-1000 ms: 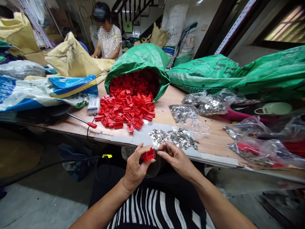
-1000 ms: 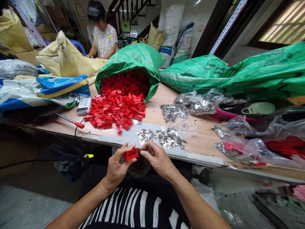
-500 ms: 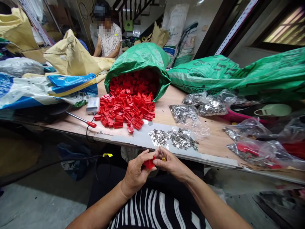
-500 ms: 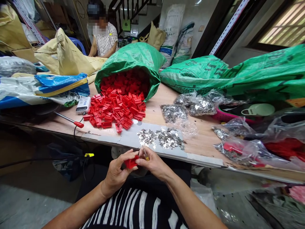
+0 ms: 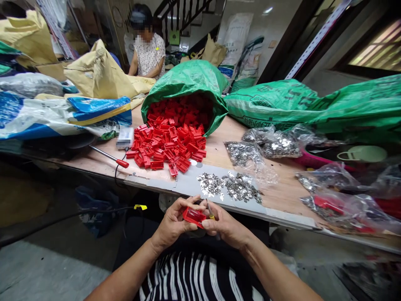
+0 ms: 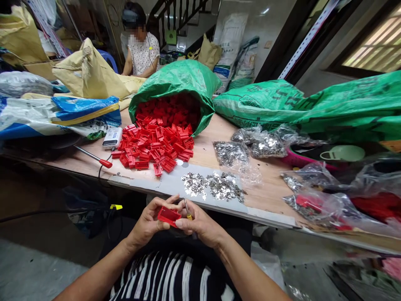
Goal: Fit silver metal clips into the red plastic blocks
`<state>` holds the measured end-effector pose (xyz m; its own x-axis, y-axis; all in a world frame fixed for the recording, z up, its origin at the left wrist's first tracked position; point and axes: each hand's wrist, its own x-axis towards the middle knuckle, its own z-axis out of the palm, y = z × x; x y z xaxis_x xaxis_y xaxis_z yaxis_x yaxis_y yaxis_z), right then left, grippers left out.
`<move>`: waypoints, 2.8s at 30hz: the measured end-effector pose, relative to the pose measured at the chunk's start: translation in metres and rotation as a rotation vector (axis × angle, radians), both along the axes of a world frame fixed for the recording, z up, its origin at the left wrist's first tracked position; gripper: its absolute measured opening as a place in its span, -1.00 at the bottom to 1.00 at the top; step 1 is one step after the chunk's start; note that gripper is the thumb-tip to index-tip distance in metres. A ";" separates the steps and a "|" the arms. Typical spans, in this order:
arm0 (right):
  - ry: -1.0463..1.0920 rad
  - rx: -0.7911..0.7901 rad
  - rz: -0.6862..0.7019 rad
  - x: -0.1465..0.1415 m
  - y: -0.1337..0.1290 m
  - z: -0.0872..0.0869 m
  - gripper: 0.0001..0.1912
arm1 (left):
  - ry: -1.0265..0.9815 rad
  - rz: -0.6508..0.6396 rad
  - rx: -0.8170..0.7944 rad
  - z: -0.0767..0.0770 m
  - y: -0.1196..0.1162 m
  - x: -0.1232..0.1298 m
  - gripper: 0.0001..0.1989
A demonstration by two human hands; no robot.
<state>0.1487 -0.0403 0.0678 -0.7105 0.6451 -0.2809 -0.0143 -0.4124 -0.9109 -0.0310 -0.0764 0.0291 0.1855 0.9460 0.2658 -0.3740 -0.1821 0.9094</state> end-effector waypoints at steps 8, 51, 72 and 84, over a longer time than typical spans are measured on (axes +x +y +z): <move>-0.877 0.922 -0.147 -0.006 0.070 0.025 -0.87 | -0.154 0.258 -0.283 -0.003 0.008 -0.004 -0.67; -0.371 0.959 0.088 -0.014 0.045 0.024 -0.92 | -0.290 0.122 -0.403 0.016 0.024 -0.003 -0.57; -0.739 1.109 -0.010 -0.024 0.055 -0.009 -0.84 | 0.746 0.499 0.096 -0.015 0.051 -0.026 -0.55; -0.690 1.124 0.055 -0.027 0.063 -0.012 -0.83 | 0.777 0.451 0.127 -0.008 0.053 -0.029 -0.60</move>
<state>0.1218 0.0227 0.0555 -0.6706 0.7382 0.0729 0.5801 0.5832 -0.5686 -0.0599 -0.0239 0.0211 -0.0249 0.9446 0.3274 0.4675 -0.2785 0.8390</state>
